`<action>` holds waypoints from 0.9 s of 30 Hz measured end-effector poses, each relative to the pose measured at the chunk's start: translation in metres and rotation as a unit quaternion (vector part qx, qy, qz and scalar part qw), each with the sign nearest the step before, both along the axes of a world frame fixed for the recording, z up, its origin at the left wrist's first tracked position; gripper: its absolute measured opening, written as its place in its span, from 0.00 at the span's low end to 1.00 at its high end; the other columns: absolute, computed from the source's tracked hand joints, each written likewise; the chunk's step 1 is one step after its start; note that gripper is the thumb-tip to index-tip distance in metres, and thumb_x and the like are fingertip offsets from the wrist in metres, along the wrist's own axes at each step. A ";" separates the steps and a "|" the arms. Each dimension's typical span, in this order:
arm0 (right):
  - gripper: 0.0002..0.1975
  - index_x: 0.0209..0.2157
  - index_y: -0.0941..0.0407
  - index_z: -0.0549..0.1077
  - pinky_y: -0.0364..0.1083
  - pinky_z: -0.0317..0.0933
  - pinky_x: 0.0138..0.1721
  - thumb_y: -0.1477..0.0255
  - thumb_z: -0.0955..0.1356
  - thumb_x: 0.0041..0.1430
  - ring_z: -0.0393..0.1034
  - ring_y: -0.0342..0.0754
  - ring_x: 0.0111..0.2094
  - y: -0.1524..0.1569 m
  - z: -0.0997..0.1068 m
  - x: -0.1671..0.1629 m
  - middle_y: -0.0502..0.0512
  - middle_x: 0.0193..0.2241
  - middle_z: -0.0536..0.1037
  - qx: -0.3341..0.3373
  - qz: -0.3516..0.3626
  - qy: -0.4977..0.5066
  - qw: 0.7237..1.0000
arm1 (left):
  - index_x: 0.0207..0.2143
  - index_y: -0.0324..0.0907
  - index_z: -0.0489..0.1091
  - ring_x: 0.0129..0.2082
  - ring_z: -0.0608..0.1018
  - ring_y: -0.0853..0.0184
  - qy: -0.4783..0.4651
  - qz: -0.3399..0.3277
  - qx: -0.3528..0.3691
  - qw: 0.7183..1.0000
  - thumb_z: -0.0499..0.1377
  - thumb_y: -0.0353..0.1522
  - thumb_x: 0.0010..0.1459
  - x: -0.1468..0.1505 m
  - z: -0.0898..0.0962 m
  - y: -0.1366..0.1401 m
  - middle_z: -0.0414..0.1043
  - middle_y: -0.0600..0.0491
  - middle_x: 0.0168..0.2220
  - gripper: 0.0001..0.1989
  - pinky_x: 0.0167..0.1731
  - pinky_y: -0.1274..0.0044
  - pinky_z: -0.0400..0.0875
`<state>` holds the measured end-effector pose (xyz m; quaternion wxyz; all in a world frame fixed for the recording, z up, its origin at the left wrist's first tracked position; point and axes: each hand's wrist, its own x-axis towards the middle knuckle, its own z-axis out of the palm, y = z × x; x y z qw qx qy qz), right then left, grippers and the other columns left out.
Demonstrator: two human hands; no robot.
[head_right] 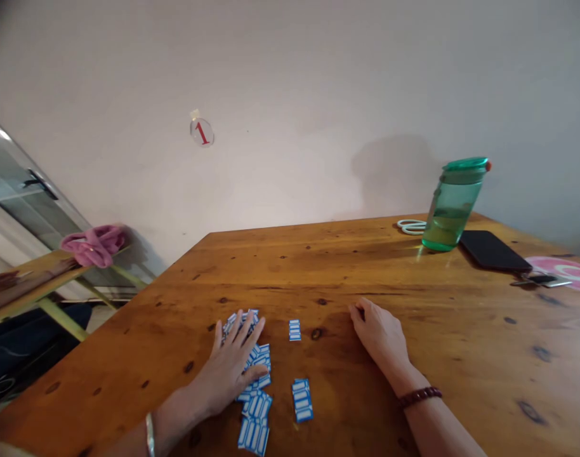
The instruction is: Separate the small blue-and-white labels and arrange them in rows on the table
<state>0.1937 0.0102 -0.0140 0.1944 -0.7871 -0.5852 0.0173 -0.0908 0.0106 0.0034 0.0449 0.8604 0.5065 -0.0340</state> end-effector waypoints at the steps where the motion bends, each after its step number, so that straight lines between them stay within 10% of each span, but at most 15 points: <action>1: 0.13 0.26 0.54 0.70 0.43 0.51 0.25 0.67 0.58 0.58 0.72 0.52 0.30 0.000 0.000 0.000 0.56 0.27 0.78 0.000 -0.002 -0.001 1.000 | 0.61 0.43 0.40 0.61 0.37 0.48 0.002 0.011 -0.008 1.000 0.40 0.54 0.53 -0.004 0.000 -0.001 0.34 0.43 0.63 0.39 0.52 0.47 0.31; 9: 0.12 0.27 0.54 0.70 0.43 0.51 0.25 0.67 0.59 0.58 0.72 0.52 0.30 0.001 0.000 0.000 0.56 0.27 0.78 -0.005 -0.006 -0.003 1.000 | 0.61 0.47 0.36 0.62 0.39 0.49 -0.018 -0.122 -0.058 0.991 0.45 0.53 0.53 -0.005 0.006 -0.040 0.32 0.46 0.63 0.39 0.53 0.48 0.33; 19: 0.13 0.26 0.55 0.70 0.43 0.50 0.25 0.67 0.59 0.57 0.72 0.52 0.29 0.001 0.000 0.001 0.56 0.27 0.78 0.002 -0.004 0.004 1.000 | 0.48 0.47 0.64 0.48 0.66 0.63 -0.145 -0.088 -0.040 0.985 0.55 0.41 0.54 0.037 0.014 -0.038 0.67 0.53 0.48 0.18 0.50 0.69 0.56; 27: 0.13 0.25 0.54 0.70 0.42 0.49 0.25 0.67 0.58 0.57 0.71 0.51 0.29 0.000 -0.001 0.001 0.55 0.25 0.77 0.007 -0.002 0.003 1.000 | 0.32 0.41 0.65 0.35 0.67 0.67 -0.152 -0.080 -0.098 0.980 0.61 0.35 0.49 0.067 0.020 -0.033 0.68 0.54 0.36 0.09 0.35 0.77 0.60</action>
